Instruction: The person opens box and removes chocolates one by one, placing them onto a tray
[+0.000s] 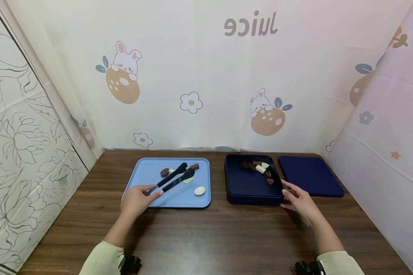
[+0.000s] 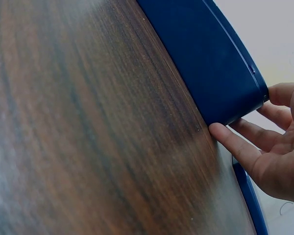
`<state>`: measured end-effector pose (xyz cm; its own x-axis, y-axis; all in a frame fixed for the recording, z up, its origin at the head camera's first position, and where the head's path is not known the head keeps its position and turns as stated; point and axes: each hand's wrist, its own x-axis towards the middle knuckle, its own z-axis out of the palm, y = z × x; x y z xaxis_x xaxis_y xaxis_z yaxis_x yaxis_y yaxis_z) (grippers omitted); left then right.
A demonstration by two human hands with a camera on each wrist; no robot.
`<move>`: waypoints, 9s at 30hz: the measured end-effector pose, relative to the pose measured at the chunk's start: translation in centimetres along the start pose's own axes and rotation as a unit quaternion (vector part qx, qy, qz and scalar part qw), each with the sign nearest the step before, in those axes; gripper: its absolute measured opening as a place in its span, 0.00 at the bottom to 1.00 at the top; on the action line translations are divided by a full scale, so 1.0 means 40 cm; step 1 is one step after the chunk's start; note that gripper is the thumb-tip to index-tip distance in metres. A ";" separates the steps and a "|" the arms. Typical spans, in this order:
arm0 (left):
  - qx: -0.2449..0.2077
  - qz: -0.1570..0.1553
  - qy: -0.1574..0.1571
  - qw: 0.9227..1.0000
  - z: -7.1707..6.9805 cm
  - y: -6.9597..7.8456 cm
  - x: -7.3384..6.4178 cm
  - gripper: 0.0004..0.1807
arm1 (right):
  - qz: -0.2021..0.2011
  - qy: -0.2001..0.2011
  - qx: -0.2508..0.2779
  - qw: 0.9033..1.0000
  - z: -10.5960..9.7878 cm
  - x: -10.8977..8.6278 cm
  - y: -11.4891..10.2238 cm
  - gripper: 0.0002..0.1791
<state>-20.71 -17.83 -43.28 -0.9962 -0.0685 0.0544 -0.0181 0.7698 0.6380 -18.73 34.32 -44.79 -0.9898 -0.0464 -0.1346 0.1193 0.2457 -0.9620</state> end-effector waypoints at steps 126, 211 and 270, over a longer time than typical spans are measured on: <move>0.254 0.264 -0.189 0.911 0.359 0.547 0.207 0.23 | 0.002 0.002 0.004 1.000 0.002 -0.002 -0.002 0.33; 0.152 0.344 -0.102 0.921 0.109 0.325 0.182 0.20 | -0.006 -0.001 -0.006 1.000 0.001 -0.005 0.004 0.36; 0.096 0.142 -0.027 0.985 -0.121 -0.111 0.092 0.26 | -0.011 -0.001 -0.001 1.000 -0.005 -0.002 0.010 0.36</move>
<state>-23.90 -24.57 -42.18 -0.9662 0.1978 0.1650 0.2519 0.8592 0.4453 -18.62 34.63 -45.12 -0.9921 -0.0536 -0.1131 0.0966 0.2468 -0.9642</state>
